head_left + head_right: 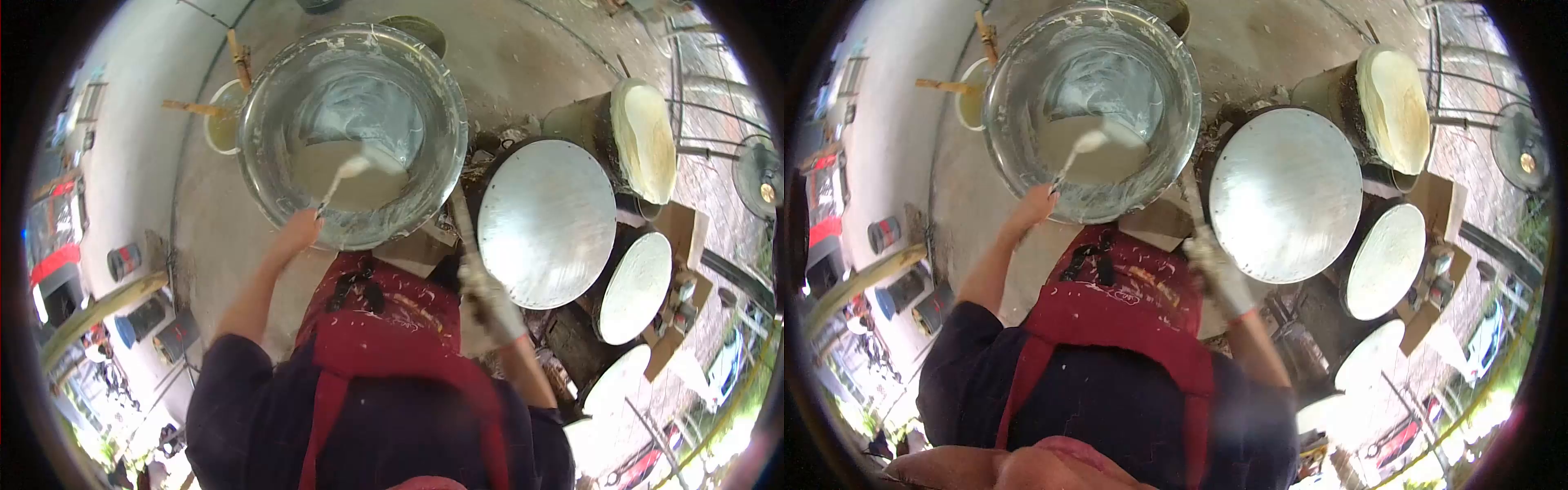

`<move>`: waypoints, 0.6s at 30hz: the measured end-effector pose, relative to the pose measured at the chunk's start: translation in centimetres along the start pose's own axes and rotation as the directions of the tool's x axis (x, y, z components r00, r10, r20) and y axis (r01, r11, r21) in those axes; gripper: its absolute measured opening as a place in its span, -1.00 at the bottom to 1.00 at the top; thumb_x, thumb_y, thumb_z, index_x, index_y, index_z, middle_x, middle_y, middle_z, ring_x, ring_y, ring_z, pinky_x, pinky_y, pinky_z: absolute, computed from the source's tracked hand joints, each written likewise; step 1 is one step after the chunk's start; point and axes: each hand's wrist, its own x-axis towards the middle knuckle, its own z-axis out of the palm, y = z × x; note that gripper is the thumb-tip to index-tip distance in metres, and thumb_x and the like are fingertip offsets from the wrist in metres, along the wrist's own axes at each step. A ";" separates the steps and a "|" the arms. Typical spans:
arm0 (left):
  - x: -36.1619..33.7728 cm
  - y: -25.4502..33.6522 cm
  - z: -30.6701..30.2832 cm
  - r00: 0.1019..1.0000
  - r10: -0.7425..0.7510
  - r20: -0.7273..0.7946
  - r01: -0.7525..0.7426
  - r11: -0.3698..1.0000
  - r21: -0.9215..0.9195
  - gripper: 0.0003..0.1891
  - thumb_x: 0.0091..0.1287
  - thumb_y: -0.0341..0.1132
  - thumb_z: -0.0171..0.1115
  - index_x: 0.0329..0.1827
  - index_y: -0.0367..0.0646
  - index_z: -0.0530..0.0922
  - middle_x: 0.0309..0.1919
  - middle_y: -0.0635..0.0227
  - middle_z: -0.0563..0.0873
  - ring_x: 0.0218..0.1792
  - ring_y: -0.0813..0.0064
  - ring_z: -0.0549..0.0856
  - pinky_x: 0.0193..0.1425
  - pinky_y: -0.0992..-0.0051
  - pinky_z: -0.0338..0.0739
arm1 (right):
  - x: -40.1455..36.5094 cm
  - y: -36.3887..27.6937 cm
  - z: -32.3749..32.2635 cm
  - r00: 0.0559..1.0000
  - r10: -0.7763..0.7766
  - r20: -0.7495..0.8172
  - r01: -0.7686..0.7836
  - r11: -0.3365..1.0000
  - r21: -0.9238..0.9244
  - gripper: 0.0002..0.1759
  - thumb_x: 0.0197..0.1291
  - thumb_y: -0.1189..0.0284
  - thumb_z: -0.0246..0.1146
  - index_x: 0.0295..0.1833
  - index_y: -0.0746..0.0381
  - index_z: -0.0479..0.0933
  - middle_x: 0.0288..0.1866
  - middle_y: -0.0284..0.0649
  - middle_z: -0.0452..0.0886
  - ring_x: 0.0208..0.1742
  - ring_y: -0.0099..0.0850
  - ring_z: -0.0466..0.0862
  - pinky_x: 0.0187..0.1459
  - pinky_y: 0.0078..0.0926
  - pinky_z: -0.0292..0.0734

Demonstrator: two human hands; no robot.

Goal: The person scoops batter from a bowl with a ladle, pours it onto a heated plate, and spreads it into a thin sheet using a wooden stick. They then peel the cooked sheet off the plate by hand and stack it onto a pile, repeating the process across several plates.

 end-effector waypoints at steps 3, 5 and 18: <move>6.4 -2.2 -0.1 0.954 0.280 0.103 -0.296 0.931 0.211 -0.83 0.28 -0.42 0.02 -0.23 -0.36 0.52 -0.26 -0.12 0.67 -0.20 -0.09 0.67 -0.17 0.07 0.55 | 3.5 3.9 8.7 0.978 0.177 0.108 -0.205 0.904 0.375 -0.59 0.26 0.16 0.26 0.15 0.06 0.47 -0.53 -0.45 0.39 -0.65 -0.63 0.41 -0.67 -0.72 0.24; 10.3 -1.0 -0.1 0.931 0.359 0.072 -0.366 0.913 0.182 -0.82 0.25 -0.45 0.02 -0.22 -0.37 0.54 -0.28 -0.12 0.67 -0.22 -0.08 0.68 -0.15 0.11 0.57 | 6.2 4.3 12.5 0.988 0.136 0.067 -0.152 0.877 0.456 -0.68 0.28 0.17 0.24 0.09 0.02 0.49 -0.54 -0.43 0.39 -0.67 -0.60 0.41 -0.69 -0.67 0.24; 7.9 -10.0 7.4 0.574 0.254 0.778 0.588 0.534 -0.608 -0.62 0.46 -0.06 0.00 -0.32 -0.25 0.46 -0.70 0.53 0.36 -0.76 0.61 0.36 -0.66 0.49 0.26 | 2.8 11.9 22.2 0.949 0.272 0.157 -0.304 0.669 0.678 -0.79 0.33 0.19 0.17 -0.18 0.10 0.43 -0.50 -0.37 0.43 -0.66 -0.54 0.40 -0.70 -0.59 0.27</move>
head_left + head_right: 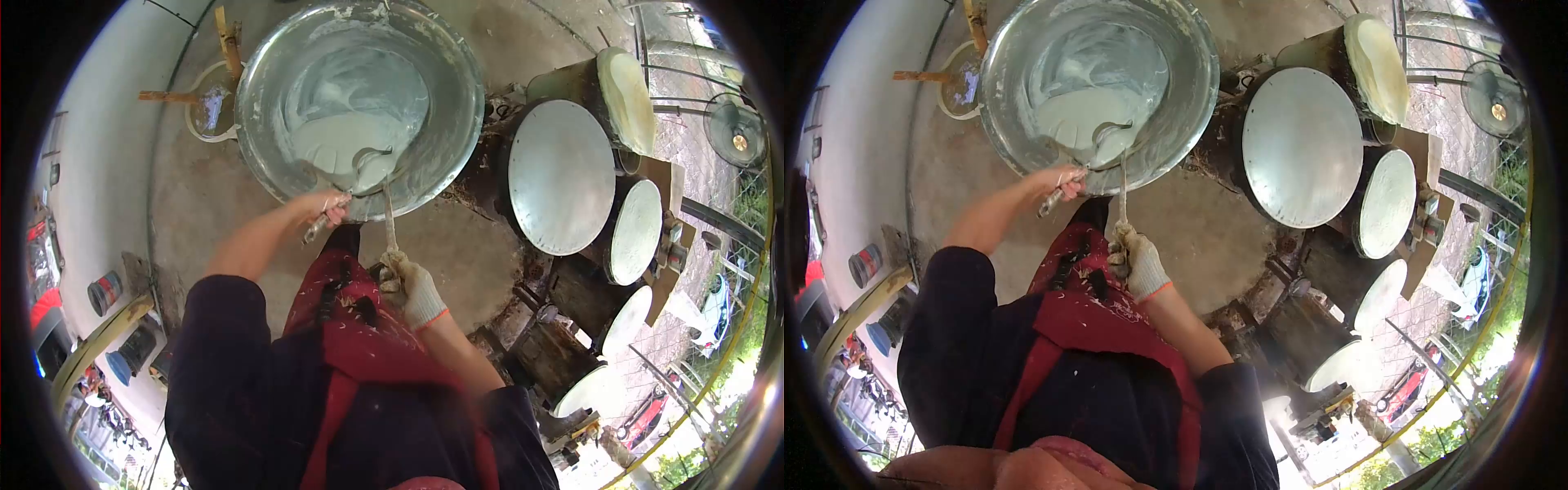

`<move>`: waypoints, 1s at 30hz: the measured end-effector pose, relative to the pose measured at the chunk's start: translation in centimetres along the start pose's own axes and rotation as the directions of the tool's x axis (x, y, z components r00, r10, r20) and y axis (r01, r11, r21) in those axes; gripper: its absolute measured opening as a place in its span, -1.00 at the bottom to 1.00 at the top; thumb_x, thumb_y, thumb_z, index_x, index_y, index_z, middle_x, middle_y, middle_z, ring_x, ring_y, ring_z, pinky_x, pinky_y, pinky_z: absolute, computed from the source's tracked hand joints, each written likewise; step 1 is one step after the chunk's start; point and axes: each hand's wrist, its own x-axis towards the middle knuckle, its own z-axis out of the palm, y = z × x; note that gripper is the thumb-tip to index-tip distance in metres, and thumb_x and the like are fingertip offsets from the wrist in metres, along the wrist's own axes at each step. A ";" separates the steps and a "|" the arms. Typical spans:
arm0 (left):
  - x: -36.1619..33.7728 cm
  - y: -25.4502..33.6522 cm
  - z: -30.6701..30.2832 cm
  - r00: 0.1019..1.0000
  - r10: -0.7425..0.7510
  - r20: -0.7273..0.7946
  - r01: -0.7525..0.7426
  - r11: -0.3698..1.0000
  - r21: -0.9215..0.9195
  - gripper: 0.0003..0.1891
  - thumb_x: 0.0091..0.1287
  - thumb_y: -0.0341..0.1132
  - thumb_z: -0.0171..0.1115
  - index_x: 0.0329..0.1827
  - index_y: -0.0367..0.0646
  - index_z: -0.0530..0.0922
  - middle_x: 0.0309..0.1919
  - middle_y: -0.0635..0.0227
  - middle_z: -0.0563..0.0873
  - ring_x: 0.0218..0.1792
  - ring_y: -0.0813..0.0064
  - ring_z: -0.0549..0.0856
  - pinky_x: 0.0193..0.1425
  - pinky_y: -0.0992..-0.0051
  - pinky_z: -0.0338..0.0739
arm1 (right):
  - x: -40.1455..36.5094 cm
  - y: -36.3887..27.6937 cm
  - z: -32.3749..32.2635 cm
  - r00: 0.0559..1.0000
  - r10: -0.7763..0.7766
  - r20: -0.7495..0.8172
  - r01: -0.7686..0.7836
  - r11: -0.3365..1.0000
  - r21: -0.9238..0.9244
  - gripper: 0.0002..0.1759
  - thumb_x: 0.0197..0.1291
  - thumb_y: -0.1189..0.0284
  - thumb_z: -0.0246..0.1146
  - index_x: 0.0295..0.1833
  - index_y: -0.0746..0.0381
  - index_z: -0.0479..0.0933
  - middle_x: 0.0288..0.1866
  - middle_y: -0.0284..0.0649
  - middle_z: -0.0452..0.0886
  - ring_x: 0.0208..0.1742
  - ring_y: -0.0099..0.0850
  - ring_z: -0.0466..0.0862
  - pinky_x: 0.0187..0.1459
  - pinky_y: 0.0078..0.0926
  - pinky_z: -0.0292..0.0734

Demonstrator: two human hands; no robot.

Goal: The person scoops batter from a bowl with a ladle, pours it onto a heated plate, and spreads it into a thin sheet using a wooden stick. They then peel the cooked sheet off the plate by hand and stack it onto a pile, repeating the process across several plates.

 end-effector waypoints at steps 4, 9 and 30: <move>-2.5 -5.8 8.5 0.904 0.364 0.224 -0.176 0.794 -0.582 -0.65 0.49 -0.05 -0.04 -0.19 -0.21 0.41 -0.71 0.67 0.18 -0.79 0.78 0.17 -0.63 0.63 0.11 | -4.1 3.9 -4.1 0.995 -0.091 0.028 0.095 0.978 -0.184 -0.76 0.34 0.24 0.17 -0.05 0.17 0.48 -0.44 -0.36 0.49 -0.57 -0.57 0.48 -0.62 -0.62 0.41; -6.1 -8.8 16.8 0.657 0.666 0.353 0.133 0.358 -0.924 -0.68 0.50 -0.17 -0.08 -0.13 -0.31 0.43 -0.69 0.63 0.24 -0.81 0.72 0.24 -0.54 0.62 0.18 | -10.8 8.1 -10.4 0.949 -0.254 0.188 0.299 0.915 -0.273 -0.77 0.33 0.21 0.18 -0.08 0.14 0.48 -0.41 -0.39 0.52 -0.57 -0.59 0.46 -0.58 -0.63 0.36; -40.3 10.6 24.5 0.362 0.922 0.136 -0.837 0.386 -0.388 -0.67 0.50 -0.16 -0.05 -0.09 -0.34 0.43 -0.73 0.62 0.28 -0.88 0.78 0.21 -0.65 0.67 0.05 | -18.9 2.7 -2.8 -0.177 -0.829 0.531 0.981 -0.193 0.025 -0.42 0.25 0.48 0.25 0.34 0.42 0.28 0.33 -0.11 0.39 0.29 -0.36 0.43 0.28 -0.44 0.35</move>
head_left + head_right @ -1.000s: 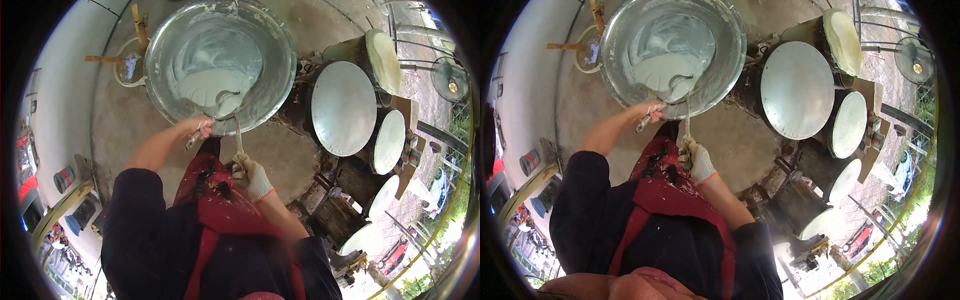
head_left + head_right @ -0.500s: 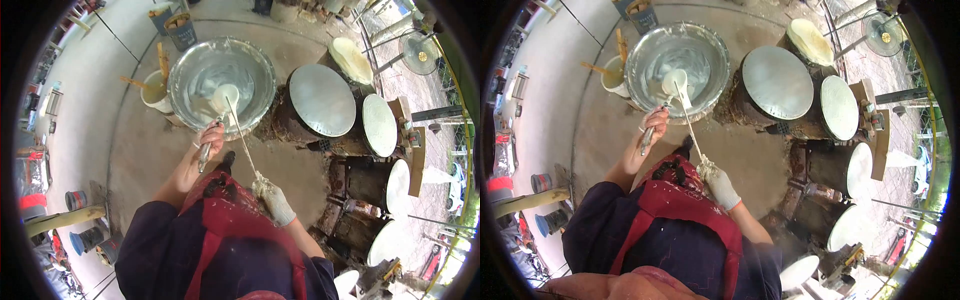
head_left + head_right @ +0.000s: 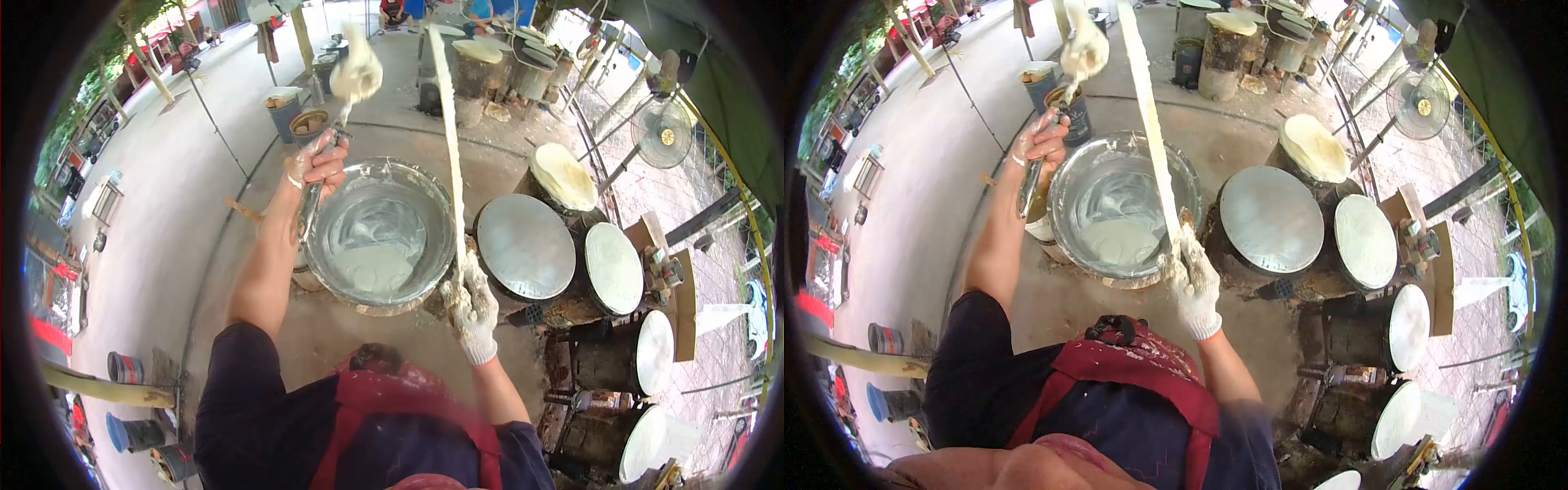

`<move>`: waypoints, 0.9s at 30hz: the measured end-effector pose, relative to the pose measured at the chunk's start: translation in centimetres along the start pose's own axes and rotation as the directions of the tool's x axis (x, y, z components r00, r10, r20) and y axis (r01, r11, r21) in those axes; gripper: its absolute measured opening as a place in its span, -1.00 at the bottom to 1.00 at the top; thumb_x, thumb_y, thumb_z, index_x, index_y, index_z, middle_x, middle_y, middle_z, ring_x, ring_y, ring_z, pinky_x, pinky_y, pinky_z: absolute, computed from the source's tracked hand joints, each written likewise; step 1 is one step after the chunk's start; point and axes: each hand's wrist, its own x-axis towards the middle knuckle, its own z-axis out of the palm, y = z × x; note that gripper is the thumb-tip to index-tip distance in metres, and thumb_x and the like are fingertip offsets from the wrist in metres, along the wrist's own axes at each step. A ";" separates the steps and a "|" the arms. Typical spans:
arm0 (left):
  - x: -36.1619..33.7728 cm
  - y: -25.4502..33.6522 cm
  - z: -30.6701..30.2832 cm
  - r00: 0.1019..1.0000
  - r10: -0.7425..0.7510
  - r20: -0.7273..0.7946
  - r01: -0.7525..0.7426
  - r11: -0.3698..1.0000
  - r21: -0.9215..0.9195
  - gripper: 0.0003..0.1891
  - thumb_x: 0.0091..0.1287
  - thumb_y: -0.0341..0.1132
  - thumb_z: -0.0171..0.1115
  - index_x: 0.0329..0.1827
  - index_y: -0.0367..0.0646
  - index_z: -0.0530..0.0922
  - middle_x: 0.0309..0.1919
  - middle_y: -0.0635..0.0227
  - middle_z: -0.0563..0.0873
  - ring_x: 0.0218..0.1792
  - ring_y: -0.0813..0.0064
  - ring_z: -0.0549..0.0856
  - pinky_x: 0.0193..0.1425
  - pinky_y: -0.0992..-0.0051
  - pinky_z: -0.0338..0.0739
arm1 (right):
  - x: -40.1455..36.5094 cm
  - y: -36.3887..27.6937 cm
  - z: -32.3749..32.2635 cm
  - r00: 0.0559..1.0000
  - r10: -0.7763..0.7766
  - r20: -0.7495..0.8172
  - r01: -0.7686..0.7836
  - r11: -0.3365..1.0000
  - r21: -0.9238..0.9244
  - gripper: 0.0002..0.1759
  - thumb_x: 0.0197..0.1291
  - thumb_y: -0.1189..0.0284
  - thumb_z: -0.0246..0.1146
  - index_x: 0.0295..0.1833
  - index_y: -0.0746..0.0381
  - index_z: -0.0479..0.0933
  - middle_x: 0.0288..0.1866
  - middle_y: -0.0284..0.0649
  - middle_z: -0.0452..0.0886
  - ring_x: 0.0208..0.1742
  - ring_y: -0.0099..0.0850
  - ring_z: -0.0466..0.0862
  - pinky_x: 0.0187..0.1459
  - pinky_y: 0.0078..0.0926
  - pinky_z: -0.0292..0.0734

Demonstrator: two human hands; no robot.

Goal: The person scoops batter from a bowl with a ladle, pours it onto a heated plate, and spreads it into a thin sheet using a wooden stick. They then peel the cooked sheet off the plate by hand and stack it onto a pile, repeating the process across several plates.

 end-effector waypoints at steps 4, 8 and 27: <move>4.2 -2.3 -6.5 0.978 -0.165 -0.129 0.131 0.963 -0.237 -0.77 0.46 -0.30 0.01 -0.15 -0.36 0.39 -0.69 0.67 0.28 -0.82 0.82 0.26 -0.66 0.66 0.04 | -0.7 5.5 -1.0 0.978 0.183 -0.104 -0.178 0.983 0.054 -0.39 0.26 0.49 0.25 0.39 0.36 0.26 0.24 -0.22 0.45 0.03 -0.56 0.52 0.00 -0.68 0.46; 6.7 -6.3 -11.1 0.947 -0.164 -0.278 0.176 0.984 0.017 -0.73 0.43 -0.22 0.07 -0.16 -0.32 0.37 -0.63 0.61 0.30 -0.68 0.80 0.29 -0.60 0.72 0.12 | -4.0 6.1 -4.8 0.837 0.497 -0.229 -0.464 0.866 0.185 -0.46 0.27 0.68 0.09 0.38 0.40 0.26 0.21 -0.24 0.46 0.09 -0.52 0.50 0.12 -0.67 0.39; 29.7 -36.0 5.4 0.870 -0.493 0.001 0.492 0.869 0.042 -0.64 0.52 -0.13 -0.09 -0.11 -0.35 0.43 -0.65 0.62 0.31 -0.77 0.83 0.22 -0.63 0.72 0.12 | -3.1 9.4 -38.7 0.627 0.556 -0.545 -0.425 0.831 0.359 -0.45 0.31 0.55 0.16 0.40 0.31 0.25 0.09 -0.34 0.52 -0.10 -0.63 0.54 -0.09 -0.70 0.49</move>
